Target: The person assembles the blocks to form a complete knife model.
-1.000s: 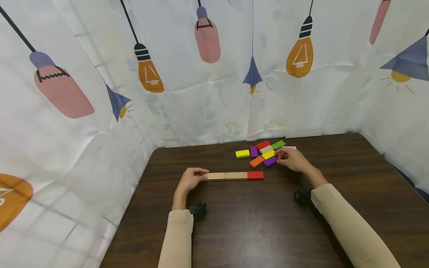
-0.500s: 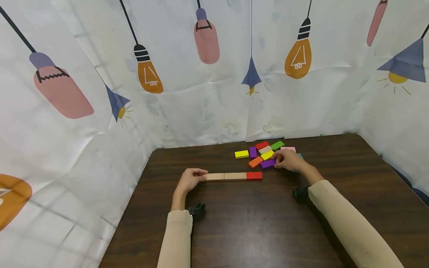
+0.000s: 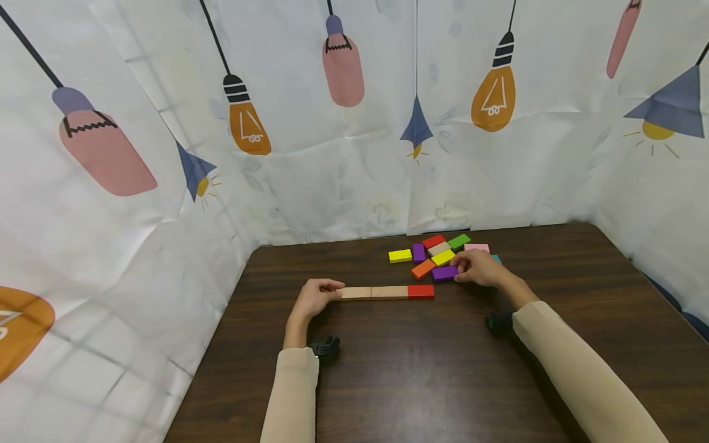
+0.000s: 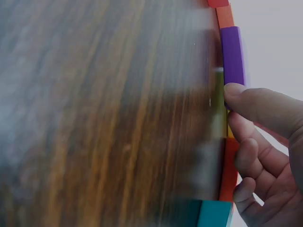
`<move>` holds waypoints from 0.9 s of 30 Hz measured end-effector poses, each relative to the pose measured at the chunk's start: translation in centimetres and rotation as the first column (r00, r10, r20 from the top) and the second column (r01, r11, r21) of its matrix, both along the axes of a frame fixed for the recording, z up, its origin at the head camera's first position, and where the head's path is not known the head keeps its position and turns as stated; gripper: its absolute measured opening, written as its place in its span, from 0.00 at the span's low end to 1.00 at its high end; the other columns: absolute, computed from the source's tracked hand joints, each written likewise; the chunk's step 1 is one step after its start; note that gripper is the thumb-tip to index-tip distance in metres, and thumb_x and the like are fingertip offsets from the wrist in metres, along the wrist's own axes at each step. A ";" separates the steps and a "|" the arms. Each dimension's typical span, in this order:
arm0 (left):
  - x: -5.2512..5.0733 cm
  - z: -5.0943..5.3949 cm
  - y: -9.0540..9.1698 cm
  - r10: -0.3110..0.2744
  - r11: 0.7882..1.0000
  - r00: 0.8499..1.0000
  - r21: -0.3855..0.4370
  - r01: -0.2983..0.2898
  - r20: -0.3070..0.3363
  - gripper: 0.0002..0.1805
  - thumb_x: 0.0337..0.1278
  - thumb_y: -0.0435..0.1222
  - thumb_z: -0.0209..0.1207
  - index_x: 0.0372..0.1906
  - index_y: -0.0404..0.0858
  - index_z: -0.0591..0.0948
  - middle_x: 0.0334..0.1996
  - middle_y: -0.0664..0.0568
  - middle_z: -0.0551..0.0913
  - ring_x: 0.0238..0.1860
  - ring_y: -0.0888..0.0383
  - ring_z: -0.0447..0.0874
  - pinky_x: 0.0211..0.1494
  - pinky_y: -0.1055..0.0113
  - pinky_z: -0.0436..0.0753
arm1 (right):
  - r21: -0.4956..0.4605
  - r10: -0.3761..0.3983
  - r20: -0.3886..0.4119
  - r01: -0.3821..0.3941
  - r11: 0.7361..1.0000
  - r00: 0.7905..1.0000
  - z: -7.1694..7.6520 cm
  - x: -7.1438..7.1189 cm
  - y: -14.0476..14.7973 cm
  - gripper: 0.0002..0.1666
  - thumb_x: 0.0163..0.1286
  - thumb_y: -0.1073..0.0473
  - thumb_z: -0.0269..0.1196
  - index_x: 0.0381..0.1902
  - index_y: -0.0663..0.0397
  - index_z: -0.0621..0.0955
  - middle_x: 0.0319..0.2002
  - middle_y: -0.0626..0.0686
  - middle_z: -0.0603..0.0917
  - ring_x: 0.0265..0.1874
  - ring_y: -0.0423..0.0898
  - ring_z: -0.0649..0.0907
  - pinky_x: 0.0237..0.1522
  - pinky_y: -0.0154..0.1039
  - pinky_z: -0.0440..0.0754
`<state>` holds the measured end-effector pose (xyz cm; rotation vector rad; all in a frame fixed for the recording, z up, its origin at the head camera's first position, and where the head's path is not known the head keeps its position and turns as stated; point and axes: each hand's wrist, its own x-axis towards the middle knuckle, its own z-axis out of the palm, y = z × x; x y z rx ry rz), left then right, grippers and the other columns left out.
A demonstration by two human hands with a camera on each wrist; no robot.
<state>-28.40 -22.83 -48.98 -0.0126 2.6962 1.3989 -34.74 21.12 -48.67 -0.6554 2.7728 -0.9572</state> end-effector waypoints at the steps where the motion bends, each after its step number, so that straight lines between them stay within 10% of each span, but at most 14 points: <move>1: 0.0 0.0 0.0 0.000 1.000 1.000 0.001 0.000 0.001 0.10 0.64 0.35 0.67 0.49 0.44 0.91 0.43 0.48 0.85 0.41 0.54 0.79 0.44 0.61 0.79 | -0.008 -0.004 -0.004 0.004 1.000 1.000 0.0 0.1 0.1 0.16 0.62 0.61 0.75 0.46 0.60 0.84 0.30 0.49 0.83 0.32 0.44 0.77 0.39 0.39 0.74; 27: 0.1 0.0 0.1 -0.002 1.000 1.000 0.014 0.002 0.006 0.10 0.65 0.35 0.67 0.49 0.44 0.90 0.43 0.48 0.85 0.40 0.54 0.79 0.44 0.61 0.80 | -0.024 -0.038 0.069 0.040 0.999 0.997 0.6 4.7 2.5 0.16 0.64 0.56 0.74 0.45 0.56 0.83 0.30 0.47 0.82 0.28 0.43 0.77 0.29 0.35 0.73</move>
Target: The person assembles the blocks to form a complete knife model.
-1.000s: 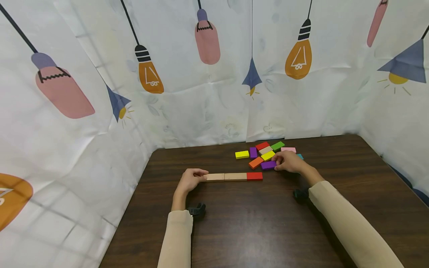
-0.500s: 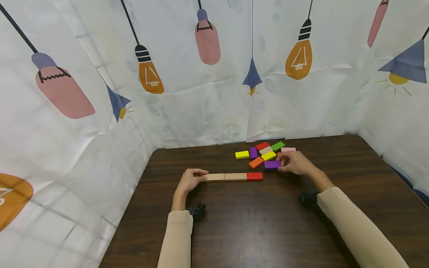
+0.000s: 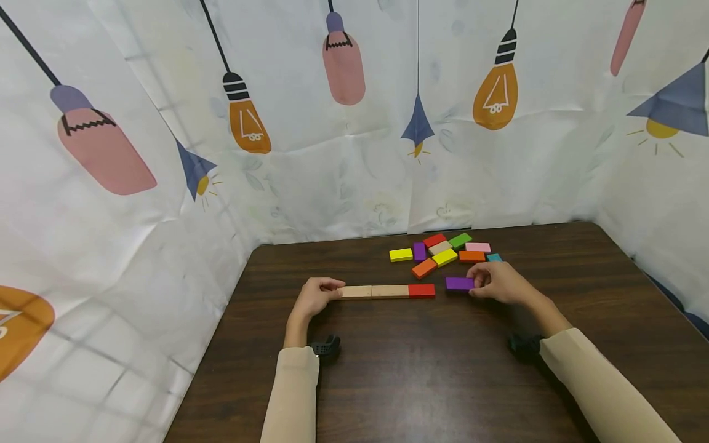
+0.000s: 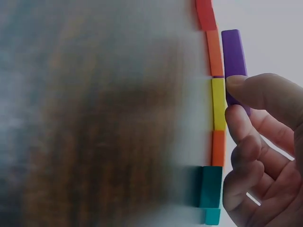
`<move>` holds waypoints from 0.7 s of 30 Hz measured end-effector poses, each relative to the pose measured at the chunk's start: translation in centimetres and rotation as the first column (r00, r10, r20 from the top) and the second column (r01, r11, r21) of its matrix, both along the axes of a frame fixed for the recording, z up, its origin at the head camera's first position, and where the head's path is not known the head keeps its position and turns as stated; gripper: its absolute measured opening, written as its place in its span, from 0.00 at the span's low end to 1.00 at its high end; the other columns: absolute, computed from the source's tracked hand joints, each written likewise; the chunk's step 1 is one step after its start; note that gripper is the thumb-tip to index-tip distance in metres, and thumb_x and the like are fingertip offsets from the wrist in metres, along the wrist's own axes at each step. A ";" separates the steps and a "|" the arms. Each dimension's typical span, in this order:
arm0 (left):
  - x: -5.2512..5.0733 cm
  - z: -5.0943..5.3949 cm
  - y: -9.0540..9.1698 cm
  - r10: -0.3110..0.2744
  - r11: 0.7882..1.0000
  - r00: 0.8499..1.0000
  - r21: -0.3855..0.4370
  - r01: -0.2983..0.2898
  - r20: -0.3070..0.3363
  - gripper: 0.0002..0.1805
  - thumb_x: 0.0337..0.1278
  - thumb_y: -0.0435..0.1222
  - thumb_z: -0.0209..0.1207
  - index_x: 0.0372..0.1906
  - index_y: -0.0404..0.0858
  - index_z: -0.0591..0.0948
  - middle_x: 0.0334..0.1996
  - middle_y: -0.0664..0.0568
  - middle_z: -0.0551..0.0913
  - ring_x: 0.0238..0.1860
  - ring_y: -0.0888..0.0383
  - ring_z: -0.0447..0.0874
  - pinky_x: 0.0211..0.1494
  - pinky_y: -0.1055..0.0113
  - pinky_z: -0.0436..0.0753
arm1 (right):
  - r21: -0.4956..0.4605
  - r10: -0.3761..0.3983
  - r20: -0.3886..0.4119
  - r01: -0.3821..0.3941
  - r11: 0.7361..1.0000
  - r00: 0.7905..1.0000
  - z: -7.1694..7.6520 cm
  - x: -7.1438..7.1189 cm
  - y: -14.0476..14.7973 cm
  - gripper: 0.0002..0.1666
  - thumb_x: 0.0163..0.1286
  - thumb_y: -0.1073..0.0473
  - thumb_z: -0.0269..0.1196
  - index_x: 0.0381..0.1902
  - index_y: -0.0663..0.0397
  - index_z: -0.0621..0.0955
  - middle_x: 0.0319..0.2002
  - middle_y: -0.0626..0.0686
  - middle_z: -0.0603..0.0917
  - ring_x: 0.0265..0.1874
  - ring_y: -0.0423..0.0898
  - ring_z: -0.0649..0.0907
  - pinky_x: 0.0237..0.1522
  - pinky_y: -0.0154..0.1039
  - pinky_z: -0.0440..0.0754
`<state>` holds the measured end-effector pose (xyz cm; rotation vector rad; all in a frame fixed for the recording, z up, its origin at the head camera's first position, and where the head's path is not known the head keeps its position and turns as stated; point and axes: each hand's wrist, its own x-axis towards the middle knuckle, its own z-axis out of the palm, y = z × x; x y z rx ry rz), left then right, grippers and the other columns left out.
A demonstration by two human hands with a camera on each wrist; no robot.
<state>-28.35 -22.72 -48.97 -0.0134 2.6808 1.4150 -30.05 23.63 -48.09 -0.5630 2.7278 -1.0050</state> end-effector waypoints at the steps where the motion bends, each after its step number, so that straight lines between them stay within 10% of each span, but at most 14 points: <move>1: 0.0 0.0 0.0 0.000 1.000 1.000 0.000 0.000 0.000 0.10 0.65 0.35 0.66 0.49 0.44 0.90 0.43 0.48 0.84 0.40 0.54 0.79 0.44 0.61 0.80 | 0.001 0.001 0.006 -0.001 1.000 1.000 -0.1 0.1 0.1 0.16 0.64 0.55 0.74 0.45 0.55 0.83 0.30 0.47 0.82 0.28 0.43 0.76 0.29 0.35 0.73; 21: 0.1 0.1 0.0 0.002 1.000 1.000 -0.008 -0.002 -0.001 0.10 0.65 0.34 0.67 0.49 0.44 0.90 0.43 0.48 0.85 0.40 0.54 0.80 0.43 0.61 0.80 | -0.048 0.038 0.087 -0.034 0.998 0.995 -0.7 0.6 -0.1 0.16 0.65 0.56 0.73 0.47 0.57 0.83 0.29 0.48 0.81 0.24 0.42 0.77 0.24 0.35 0.77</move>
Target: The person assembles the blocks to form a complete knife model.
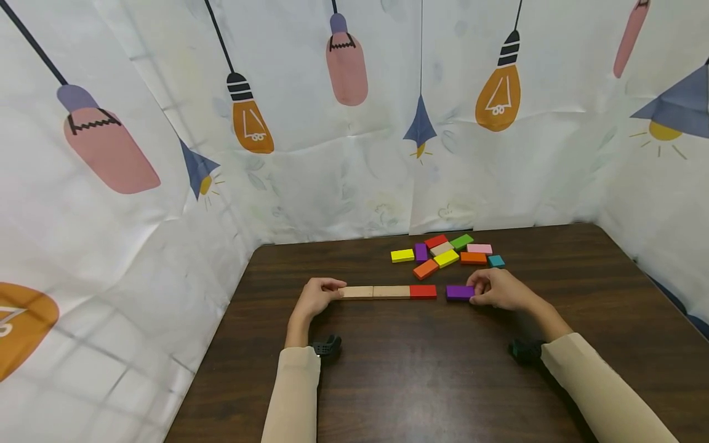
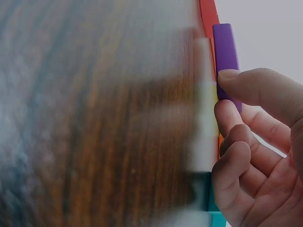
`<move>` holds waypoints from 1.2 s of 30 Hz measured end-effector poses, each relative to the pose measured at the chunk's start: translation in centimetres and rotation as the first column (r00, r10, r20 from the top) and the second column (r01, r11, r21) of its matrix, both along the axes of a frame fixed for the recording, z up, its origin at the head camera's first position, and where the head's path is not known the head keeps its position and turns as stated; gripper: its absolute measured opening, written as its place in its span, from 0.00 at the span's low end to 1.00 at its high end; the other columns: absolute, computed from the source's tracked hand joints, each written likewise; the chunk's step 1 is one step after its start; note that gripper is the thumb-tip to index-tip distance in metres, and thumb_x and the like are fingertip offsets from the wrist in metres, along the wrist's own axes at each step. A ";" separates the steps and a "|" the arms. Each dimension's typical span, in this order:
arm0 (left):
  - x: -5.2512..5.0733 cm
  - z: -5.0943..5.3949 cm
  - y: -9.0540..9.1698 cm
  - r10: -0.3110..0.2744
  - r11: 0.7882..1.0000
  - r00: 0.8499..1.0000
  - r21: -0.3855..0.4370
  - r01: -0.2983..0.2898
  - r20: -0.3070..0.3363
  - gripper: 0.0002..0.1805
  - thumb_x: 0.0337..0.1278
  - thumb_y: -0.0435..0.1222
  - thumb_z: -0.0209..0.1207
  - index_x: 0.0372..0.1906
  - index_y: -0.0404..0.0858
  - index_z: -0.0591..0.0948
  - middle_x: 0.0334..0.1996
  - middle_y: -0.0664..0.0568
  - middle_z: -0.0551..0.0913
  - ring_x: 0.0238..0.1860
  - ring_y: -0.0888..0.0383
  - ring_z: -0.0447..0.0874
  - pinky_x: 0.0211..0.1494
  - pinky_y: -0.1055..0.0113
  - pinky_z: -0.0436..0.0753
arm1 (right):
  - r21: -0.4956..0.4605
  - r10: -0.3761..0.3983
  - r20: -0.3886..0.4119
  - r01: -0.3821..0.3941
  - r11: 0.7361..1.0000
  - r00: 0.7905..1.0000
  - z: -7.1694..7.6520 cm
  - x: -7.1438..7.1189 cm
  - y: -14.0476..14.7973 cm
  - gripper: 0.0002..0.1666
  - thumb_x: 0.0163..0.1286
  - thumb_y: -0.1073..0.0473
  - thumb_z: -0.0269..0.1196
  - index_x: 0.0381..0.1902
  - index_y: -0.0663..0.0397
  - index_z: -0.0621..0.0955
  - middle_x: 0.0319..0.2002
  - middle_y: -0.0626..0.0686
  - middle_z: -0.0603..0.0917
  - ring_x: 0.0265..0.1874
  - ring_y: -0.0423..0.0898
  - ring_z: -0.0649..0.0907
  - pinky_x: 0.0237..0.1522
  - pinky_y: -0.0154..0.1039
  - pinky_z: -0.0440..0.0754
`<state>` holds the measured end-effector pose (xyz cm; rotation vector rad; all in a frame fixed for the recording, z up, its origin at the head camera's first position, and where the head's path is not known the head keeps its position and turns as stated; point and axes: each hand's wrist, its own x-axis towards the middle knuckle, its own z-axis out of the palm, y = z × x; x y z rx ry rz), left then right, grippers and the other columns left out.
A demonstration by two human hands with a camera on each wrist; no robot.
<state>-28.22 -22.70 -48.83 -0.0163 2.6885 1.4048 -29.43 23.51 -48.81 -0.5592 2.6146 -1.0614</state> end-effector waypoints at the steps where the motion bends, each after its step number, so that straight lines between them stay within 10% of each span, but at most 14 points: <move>1: 0.0 0.0 0.0 0.000 1.000 1.000 0.000 0.000 -0.001 0.10 0.65 0.34 0.67 0.49 0.44 0.90 0.43 0.48 0.85 0.40 0.54 0.79 0.43 0.61 0.80 | -0.003 0.002 0.004 -0.002 1.000 1.000 0.0 0.1 0.0 0.16 0.65 0.56 0.73 0.47 0.57 0.83 0.29 0.48 0.81 0.23 0.42 0.77 0.24 0.35 0.77; 36: 0.0 0.0 0.0 0.001 1.000 1.000 -0.009 -0.001 -0.003 0.10 0.65 0.35 0.67 0.48 0.45 0.91 0.43 0.48 0.85 0.40 0.54 0.79 0.43 0.61 0.80 | -0.013 0.040 0.127 -0.038 0.999 0.991 0.0 -1.7 -0.5 0.18 0.64 0.58 0.74 0.47 0.59 0.81 0.29 0.49 0.80 0.22 0.43 0.76 0.23 0.37 0.79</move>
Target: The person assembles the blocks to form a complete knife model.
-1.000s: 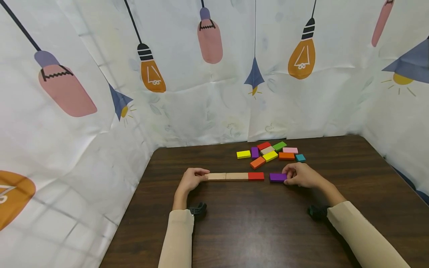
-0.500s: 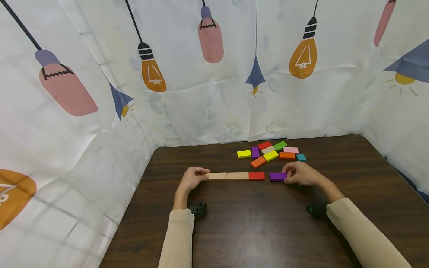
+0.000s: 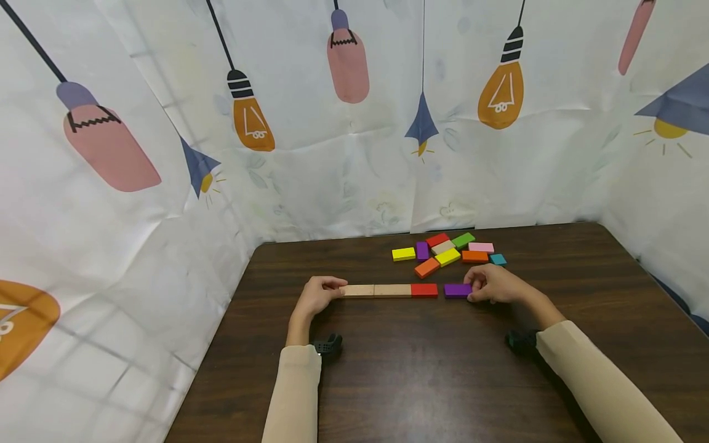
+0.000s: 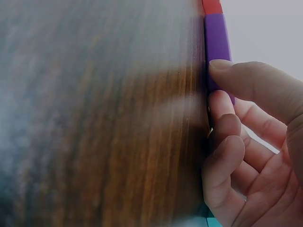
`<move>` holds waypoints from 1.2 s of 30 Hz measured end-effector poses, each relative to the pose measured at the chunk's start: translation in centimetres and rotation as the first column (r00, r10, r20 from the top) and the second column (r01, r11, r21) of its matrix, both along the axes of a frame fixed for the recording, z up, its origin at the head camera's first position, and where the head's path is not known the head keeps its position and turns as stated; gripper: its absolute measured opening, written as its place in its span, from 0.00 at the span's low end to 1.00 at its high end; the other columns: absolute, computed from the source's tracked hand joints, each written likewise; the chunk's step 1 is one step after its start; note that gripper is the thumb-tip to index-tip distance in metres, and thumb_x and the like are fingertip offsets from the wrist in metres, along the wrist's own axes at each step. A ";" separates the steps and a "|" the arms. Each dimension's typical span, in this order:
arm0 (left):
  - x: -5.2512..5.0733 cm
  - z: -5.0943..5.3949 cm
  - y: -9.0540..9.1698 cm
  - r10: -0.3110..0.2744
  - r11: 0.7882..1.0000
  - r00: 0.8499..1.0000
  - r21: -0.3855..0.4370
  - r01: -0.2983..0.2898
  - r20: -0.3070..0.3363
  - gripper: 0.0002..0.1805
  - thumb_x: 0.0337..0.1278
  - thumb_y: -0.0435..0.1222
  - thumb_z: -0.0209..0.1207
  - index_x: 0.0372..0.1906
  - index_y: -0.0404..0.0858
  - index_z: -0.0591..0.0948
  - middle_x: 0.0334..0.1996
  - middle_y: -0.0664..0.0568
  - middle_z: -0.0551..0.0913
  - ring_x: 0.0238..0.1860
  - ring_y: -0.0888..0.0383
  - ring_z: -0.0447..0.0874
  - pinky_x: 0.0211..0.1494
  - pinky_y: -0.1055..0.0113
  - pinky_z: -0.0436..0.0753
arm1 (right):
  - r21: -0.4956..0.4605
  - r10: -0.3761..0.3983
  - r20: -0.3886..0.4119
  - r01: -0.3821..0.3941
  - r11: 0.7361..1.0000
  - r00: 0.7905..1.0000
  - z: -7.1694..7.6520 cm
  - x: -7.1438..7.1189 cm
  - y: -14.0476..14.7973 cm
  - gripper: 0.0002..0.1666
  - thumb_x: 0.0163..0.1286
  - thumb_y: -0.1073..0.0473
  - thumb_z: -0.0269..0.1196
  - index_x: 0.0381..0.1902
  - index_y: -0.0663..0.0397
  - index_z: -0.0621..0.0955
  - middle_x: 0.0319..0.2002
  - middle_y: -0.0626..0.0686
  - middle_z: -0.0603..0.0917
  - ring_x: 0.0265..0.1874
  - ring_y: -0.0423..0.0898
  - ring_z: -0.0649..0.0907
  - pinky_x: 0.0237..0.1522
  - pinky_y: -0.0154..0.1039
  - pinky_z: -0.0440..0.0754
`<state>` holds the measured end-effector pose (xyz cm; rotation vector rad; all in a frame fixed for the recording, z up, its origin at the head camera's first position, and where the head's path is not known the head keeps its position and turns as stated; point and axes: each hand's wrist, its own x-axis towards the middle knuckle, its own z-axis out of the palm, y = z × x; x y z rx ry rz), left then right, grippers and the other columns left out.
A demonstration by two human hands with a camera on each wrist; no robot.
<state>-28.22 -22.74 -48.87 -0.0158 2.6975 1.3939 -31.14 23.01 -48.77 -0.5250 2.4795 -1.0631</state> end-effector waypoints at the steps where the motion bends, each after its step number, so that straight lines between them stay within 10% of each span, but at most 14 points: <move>1: 0.0 0.0 0.0 -0.001 1.000 1.000 0.001 0.001 0.000 0.10 0.65 0.35 0.67 0.48 0.45 0.91 0.42 0.48 0.85 0.40 0.54 0.79 0.43 0.61 0.80 | 0.001 -0.002 0.002 0.002 1.000 1.000 0.0 -0.1 -0.1 0.18 0.63 0.58 0.74 0.47 0.59 0.81 0.29 0.49 0.80 0.22 0.43 0.76 0.23 0.37 0.79; 36: -0.1 0.0 0.1 0.012 1.000 1.000 0.013 -0.012 0.004 0.09 0.64 0.35 0.68 0.47 0.45 0.91 0.43 0.48 0.85 0.40 0.54 0.79 0.43 0.61 0.79 | -0.025 0.005 0.055 -0.004 1.000 0.999 0.2 -0.3 -1.3 0.20 0.65 0.54 0.73 0.49 0.59 0.80 0.29 0.50 0.81 0.23 0.44 0.77 0.26 0.38 0.79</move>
